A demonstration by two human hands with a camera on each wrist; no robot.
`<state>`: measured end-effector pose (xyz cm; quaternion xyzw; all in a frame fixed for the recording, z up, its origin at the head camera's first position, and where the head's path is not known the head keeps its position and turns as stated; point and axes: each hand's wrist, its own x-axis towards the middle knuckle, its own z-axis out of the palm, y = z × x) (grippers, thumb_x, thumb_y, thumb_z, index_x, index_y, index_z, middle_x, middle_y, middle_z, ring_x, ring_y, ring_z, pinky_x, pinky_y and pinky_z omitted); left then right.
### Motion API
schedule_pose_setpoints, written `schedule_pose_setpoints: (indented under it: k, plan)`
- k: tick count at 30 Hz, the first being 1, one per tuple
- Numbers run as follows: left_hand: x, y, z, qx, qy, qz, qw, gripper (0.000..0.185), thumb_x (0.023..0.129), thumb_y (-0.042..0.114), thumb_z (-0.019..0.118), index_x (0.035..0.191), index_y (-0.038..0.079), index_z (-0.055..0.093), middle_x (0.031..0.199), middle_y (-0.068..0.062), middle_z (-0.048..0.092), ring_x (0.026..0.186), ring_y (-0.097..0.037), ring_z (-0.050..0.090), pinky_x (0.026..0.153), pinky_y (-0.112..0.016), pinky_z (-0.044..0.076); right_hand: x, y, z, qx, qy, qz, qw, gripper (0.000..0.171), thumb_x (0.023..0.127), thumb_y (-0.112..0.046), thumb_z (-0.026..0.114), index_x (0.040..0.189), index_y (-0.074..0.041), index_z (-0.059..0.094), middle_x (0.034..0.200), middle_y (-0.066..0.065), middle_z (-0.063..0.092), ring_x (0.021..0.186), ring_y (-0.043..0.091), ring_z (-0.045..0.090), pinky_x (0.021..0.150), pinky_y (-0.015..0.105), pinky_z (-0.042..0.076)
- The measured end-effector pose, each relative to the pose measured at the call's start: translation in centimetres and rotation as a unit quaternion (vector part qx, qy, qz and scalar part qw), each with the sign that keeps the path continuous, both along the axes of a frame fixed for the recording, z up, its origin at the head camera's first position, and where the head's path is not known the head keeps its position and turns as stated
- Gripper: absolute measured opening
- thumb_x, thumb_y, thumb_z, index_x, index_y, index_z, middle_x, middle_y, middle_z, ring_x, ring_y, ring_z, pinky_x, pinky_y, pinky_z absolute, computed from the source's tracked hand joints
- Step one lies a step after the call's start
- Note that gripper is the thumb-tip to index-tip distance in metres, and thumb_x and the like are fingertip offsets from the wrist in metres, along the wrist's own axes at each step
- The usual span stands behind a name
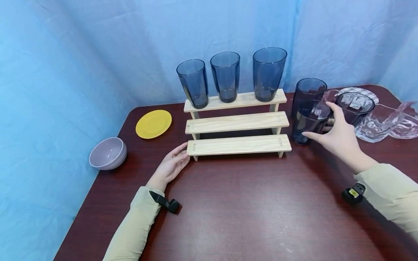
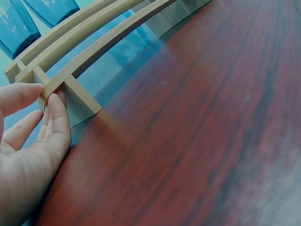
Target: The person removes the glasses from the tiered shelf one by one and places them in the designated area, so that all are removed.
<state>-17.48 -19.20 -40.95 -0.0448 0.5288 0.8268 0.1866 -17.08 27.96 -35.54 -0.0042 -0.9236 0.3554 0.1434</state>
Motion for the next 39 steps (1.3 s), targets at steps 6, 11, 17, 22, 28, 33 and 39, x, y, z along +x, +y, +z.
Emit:
schedule_pose_setpoints:
  k: [6,11,17,22,28,33,39]
  plan:
    - [-0.1,0.1,0.1,0.001,0.006,-0.006,1.0000,0.057,0.097,-0.009,0.036,0.150,0.002,0.017,0.098,0.001,0.058,0.085,-0.005,0.060,0.079,-0.016,0.049,-0.1,0.0,0.1,0.004,0.006,-0.010,1.000,0.102,0.076,-0.026,0.079,0.151,-0.014,0.011,0.114,0.041,0.054,0.102,0.052,0.055,0.079,0.060,0.043]
    - [0.0,-0.2,-0.3,-0.006,0.024,-0.010,0.9996,0.059,0.096,-0.006,0.043,0.150,0.001,0.019,0.100,0.001,0.058,0.087,-0.004,0.060,0.081,-0.016,0.049,-0.1,0.3,0.1,0.013,-0.002,-0.015,1.000,0.097,0.082,-0.024,0.074,0.152,-0.011,0.008,0.119,0.042,0.050,0.107,0.053,0.053,0.079,0.061,0.043]
    - [0.0,-0.7,-1.3,0.018,0.079,-0.037,0.9960,0.067,0.089,0.009,0.065,0.147,0.004,0.031,0.105,0.001,0.058,0.093,-0.005,0.060,0.084,-0.017,0.048,-0.2,0.5,0.3,0.021,-0.006,-0.014,1.000,0.092,0.085,-0.021,0.070,0.151,-0.009,0.008,0.113,0.043,0.053,0.097,0.052,0.058,0.070,0.050,0.051]
    - [-0.1,-0.4,-0.9,-0.007,0.056,-0.024,0.9981,0.065,0.093,0.003,0.056,0.149,0.002,0.023,0.102,0.002,0.058,0.090,-0.003,0.059,0.083,-0.016,0.048,-0.2,0.7,0.5,0.010,-0.018,-0.012,1.000,0.092,0.086,-0.019,0.069,0.152,-0.011,0.006,0.113,0.044,0.053,0.078,0.041,0.067,0.049,0.009,0.041]
    - [-0.2,0.1,0.1,-0.009,0.012,-0.010,0.9998,0.058,0.097,-0.008,0.037,0.150,0.001,0.017,0.098,0.001,0.058,0.085,-0.004,0.060,0.079,-0.016,0.049,-0.2,0.9,0.6,-0.001,-0.032,-0.010,0.999,0.092,0.087,-0.023,0.068,0.152,-0.014,0.003,0.115,0.043,0.052,0.052,-0.019,0.047,0.048,0.004,0.036]
    - [-0.2,0.2,0.2,-0.001,0.009,-0.010,0.9999,0.058,0.097,-0.009,0.037,0.151,0.002,0.017,0.097,0.001,0.058,0.084,-0.004,0.060,0.078,-0.016,0.049,0.0,0.8,0.8,0.016,-0.034,-0.020,0.999,0.091,0.087,-0.028,0.067,0.152,-0.014,0.004,0.116,0.041,0.053,0.075,0.034,0.069,0.061,0.032,0.054]
    - [-0.1,0.1,0.0,-0.005,0.009,-0.007,0.9999,0.058,0.097,-0.008,0.037,0.151,0.003,0.018,0.097,0.002,0.058,0.084,-0.004,0.060,0.079,-0.016,0.049,0.3,1.0,1.6,0.022,-0.022,-0.031,0.999,0.090,0.086,-0.037,0.067,0.152,-0.013,0.010,0.117,0.037,0.056,0.059,-0.015,0.054,0.075,0.049,0.048]
